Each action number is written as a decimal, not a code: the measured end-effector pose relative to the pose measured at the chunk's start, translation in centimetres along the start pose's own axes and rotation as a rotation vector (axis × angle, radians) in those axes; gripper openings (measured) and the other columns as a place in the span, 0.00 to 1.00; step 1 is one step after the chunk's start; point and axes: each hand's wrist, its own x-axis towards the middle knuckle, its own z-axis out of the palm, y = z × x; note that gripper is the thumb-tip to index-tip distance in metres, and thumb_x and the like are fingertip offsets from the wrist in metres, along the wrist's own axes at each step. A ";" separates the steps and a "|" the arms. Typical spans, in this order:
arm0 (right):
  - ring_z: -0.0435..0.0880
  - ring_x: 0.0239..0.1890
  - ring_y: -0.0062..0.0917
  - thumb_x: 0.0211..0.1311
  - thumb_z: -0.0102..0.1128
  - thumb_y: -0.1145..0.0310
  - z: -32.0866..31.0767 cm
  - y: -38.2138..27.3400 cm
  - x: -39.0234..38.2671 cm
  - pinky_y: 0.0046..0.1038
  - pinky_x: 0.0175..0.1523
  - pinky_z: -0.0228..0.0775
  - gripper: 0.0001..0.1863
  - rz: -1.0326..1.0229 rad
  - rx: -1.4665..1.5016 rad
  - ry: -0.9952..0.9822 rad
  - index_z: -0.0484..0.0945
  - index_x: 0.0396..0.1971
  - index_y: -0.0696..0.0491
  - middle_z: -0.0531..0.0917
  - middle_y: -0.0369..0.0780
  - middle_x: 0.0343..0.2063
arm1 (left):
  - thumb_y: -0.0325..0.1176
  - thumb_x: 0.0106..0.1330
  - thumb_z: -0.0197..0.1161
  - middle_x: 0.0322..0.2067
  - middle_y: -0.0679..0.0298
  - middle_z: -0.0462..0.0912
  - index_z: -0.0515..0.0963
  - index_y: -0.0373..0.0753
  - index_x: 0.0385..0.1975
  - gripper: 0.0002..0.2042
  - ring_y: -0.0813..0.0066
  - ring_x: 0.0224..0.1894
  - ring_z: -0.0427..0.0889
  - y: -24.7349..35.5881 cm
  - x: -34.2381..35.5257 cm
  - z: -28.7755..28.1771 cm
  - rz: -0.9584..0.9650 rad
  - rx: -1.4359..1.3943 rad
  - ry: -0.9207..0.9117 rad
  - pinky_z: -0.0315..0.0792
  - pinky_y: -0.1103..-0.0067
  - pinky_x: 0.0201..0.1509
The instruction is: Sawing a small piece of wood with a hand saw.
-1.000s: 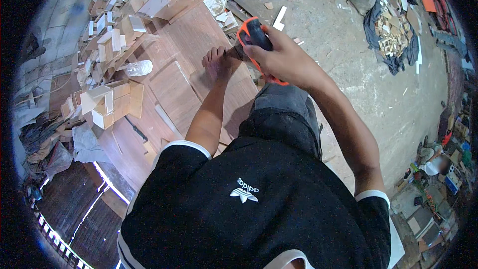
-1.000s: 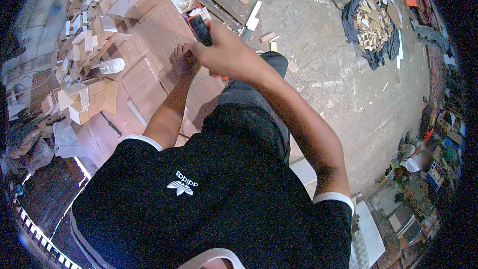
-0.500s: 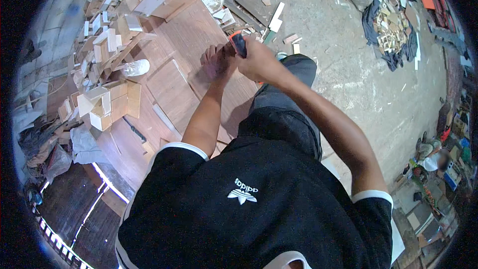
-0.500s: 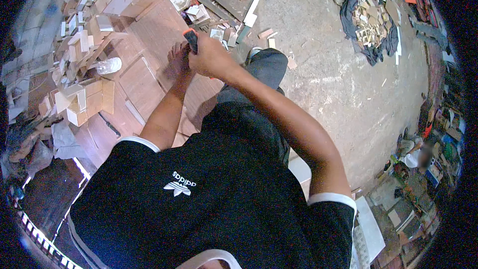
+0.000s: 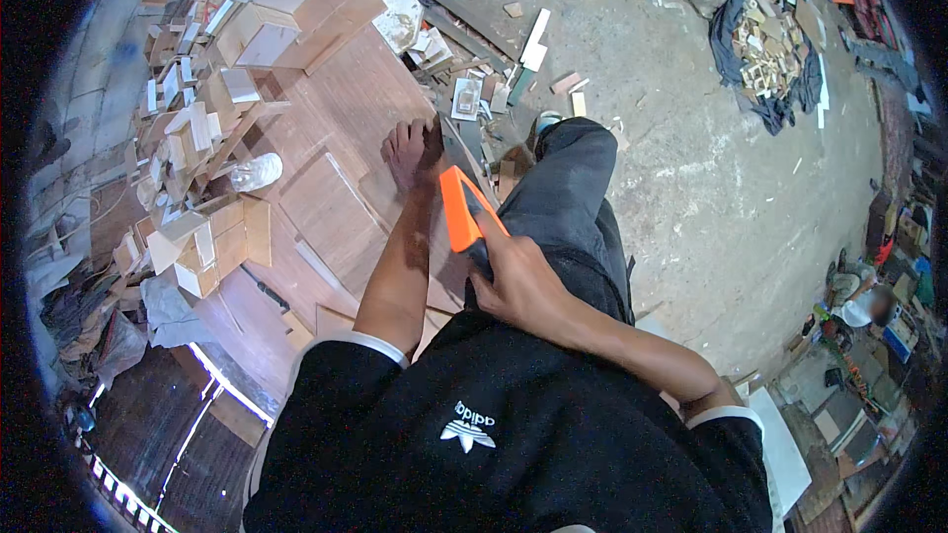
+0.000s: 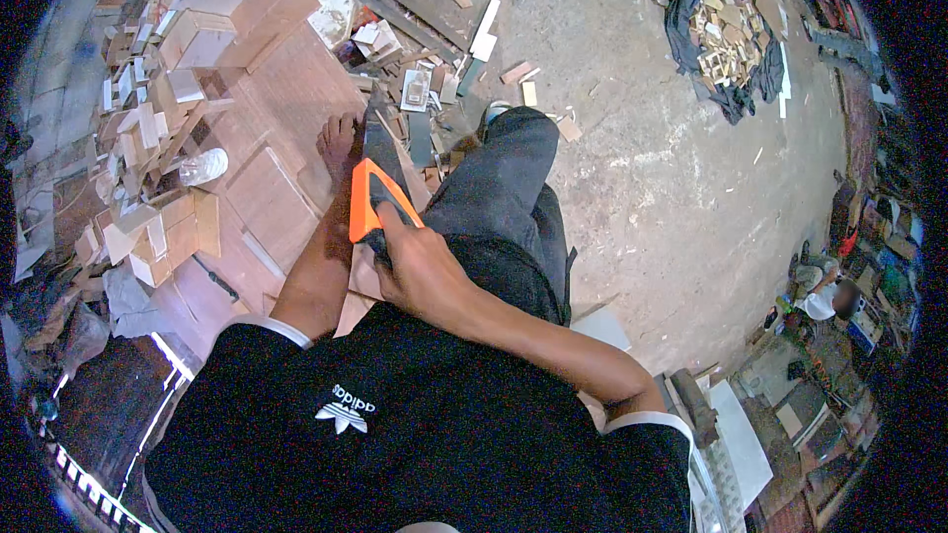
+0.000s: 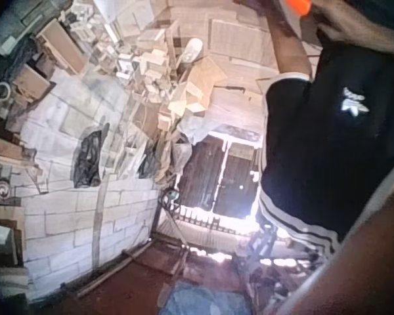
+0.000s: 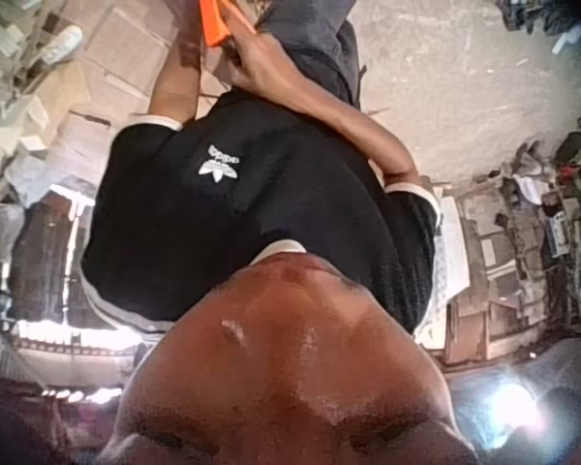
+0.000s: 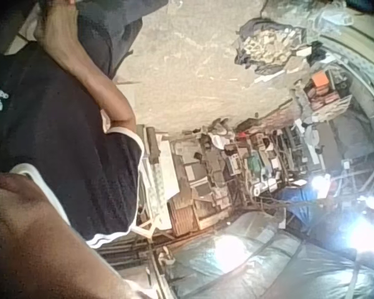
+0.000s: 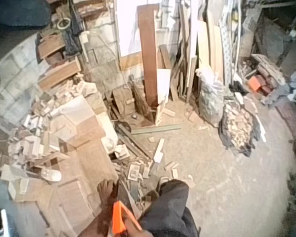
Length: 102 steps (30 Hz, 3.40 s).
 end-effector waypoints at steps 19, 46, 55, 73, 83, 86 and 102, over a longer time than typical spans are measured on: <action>0.78 0.29 0.55 0.50 0.55 0.80 0.3 3.1 1.7 0.38 0.31 0.68 0.23 -0.041 0.010 0.035 0.65 0.49 0.60 0.75 0.57 0.22 | 0.47 0.63 0.54 0.37 0.62 0.73 0.75 0.46 0.40 0.14 0.61 0.45 0.73 -0.8 -0.3 0.3 -0.055 -0.061 -0.067 0.64 0.65 0.50; 0.80 0.38 0.53 0.45 0.62 0.79 2.2 6.8 3.1 0.39 0.42 0.74 0.27 0.017 -0.020 0.030 0.71 0.50 0.58 0.80 0.56 0.30 | 0.40 0.64 0.53 0.35 0.62 0.74 0.75 0.45 0.36 0.09 0.62 0.43 0.72 -1.1 -0.2 2.0 -0.040 -0.090 0.015 0.62 0.67 0.53; 0.80 0.36 0.52 0.45 0.60 0.79 1.5 5.4 0.4 0.38 0.38 0.74 0.23 0.028 0.002 0.039 0.72 0.47 0.59 0.79 0.55 0.26 | 0.41 0.64 0.53 0.37 0.63 0.73 0.74 0.44 0.40 0.11 0.63 0.44 0.73 -1.0 -0.3 0.5 -0.041 -0.076 -0.060 0.63 0.66 0.53; 0.80 0.36 0.54 0.46 0.61 0.78 1.9 3.9 -0.2 0.40 0.39 0.74 0.24 0.057 -0.018 0.040 0.72 0.48 0.58 0.79 0.57 0.28 | 0.42 0.62 0.54 0.33 0.63 0.73 0.73 0.45 0.34 0.09 0.64 0.41 0.73 -0.7 -0.3 1.0 -0.012 -0.050 0.051 0.64 0.67 0.50; 0.79 0.38 0.54 0.45 0.60 0.79 3.0 7.3 3.9 0.42 0.42 0.73 0.26 -0.016 -0.047 0.107 0.71 0.49 0.58 0.79 0.57 0.30 | 0.40 0.60 0.56 0.34 0.62 0.72 0.74 0.44 0.33 0.08 0.62 0.42 0.72 0.1 0.4 1.0 -0.020 -0.136 0.014 0.64 0.66 0.48; 0.80 0.37 0.53 0.45 0.60 0.78 0.7 1.7 -1.3 0.42 0.41 0.74 0.26 0.077 0.026 0.012 0.71 0.50 0.59 0.79 0.57 0.30 | 0.39 0.60 0.55 0.34 0.61 0.73 0.74 0.44 0.32 0.08 0.61 0.42 0.72 0.6 0.0 -1.5 -0.003 -0.039 0.008 0.63 0.66 0.50; 0.79 0.42 0.52 0.48 0.60 0.79 1.7 4.3 -0.1 0.36 0.43 0.74 0.23 0.018 0.023 0.080 0.73 0.49 0.56 0.79 0.55 0.31 | 0.43 0.64 0.54 0.31 0.63 0.74 0.75 0.47 0.32 0.09 0.64 0.40 0.74 -1.5 -0.7 1.9 0.030 0.067 0.056 0.64 0.68 0.48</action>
